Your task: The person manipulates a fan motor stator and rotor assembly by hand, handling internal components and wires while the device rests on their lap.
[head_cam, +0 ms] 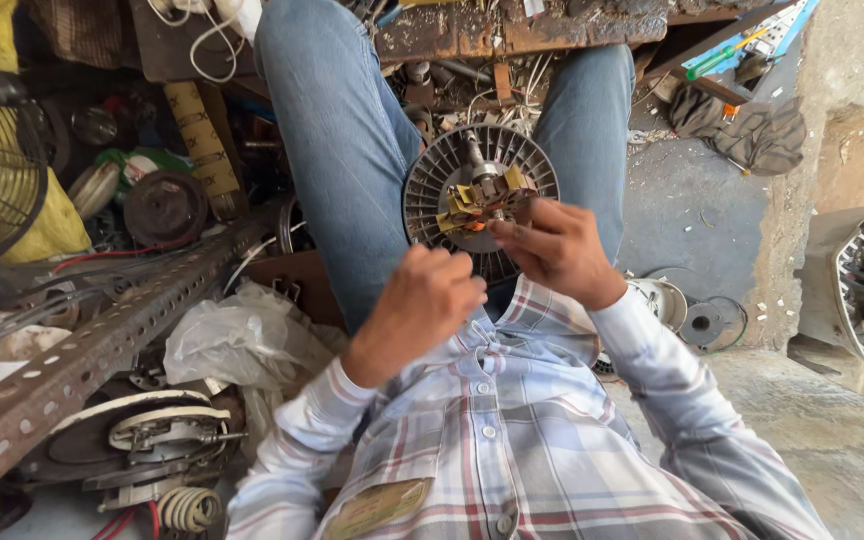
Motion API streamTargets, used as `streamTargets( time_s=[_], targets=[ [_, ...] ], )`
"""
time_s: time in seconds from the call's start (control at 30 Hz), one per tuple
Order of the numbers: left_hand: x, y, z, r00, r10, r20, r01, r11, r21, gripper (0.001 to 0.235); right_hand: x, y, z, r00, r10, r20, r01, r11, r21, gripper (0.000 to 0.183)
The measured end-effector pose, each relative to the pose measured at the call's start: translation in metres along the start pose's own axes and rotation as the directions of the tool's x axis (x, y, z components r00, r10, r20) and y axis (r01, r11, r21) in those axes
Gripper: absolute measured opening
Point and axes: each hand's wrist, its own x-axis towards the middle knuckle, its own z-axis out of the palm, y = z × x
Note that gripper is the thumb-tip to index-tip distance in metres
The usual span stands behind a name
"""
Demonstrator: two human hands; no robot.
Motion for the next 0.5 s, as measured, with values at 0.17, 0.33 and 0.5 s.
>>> streamTargets(
  time_s=[0.17, 0.33, 0.5],
  targets=[
    [0.032, -0.025, -0.041, 0.989, 0.016, -0.145, 0.005, 0.99, 0.142, 0.02, -0.006, -0.022, 0.001, 0.982, 0.19, 0.021, -0.19, 0.982, 0.007, 0.037],
    [0.075, -0.071, -0.036, 0.971, -0.009, -0.24, 0.046, 0.988, 0.151, 0.016, -0.002, -0.031, 0.001, 0.962, 0.269, 0.044, -0.27, 0.963, 0.018, 0.04],
    [0.116, -0.118, 0.0, 0.986, -0.03, -0.161, 0.068, 0.97, 0.235, 0.021, 0.006, 0.004, -0.005, 0.942, 0.287, -0.175, -0.273, 0.957, 0.101, 0.015]
  ],
)
